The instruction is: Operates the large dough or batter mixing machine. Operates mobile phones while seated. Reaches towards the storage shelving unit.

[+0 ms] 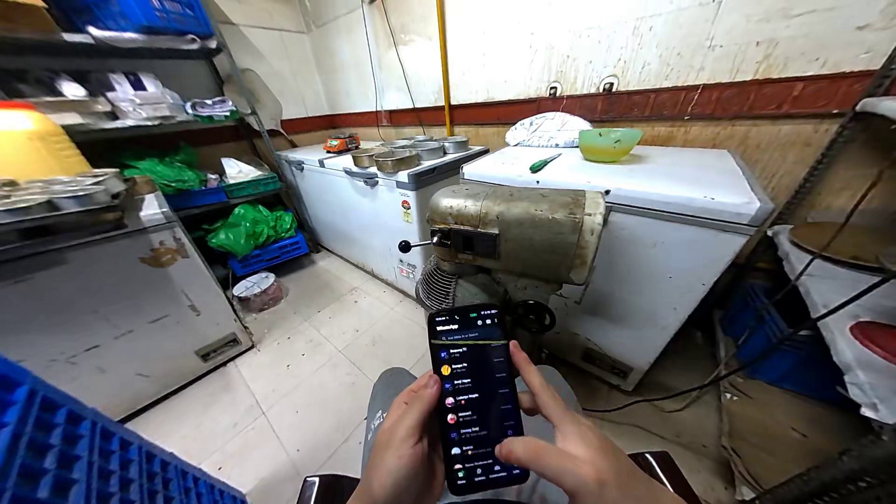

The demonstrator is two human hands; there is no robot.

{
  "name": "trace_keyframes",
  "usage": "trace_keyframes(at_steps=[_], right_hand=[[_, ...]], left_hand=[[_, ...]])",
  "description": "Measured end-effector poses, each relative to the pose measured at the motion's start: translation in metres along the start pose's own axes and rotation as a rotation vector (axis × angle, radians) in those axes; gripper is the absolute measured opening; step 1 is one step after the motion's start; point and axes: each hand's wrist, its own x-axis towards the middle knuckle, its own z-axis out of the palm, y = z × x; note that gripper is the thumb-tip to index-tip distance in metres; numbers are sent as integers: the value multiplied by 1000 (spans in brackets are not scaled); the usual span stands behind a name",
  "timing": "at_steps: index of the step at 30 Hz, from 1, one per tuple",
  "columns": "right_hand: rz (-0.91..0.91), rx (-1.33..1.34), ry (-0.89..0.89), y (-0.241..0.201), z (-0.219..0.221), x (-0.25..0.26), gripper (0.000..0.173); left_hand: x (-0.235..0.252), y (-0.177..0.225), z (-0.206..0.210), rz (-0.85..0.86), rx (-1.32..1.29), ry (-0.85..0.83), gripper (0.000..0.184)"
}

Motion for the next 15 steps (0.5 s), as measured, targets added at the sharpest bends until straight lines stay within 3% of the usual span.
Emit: trace_keyframes(at_steps=[6,11,15], right_hand=[[-2,85,-137,-3,-2,1,34],[13,82,-103,-4,0,0,38],[43,49,-35,-1,3,0,60]], left_hand=[[0,1,-1,-1,-12,-7,43],[-1,1,0,-1,-19,-11,42],[0,1,0,6,-14,-9,41]])
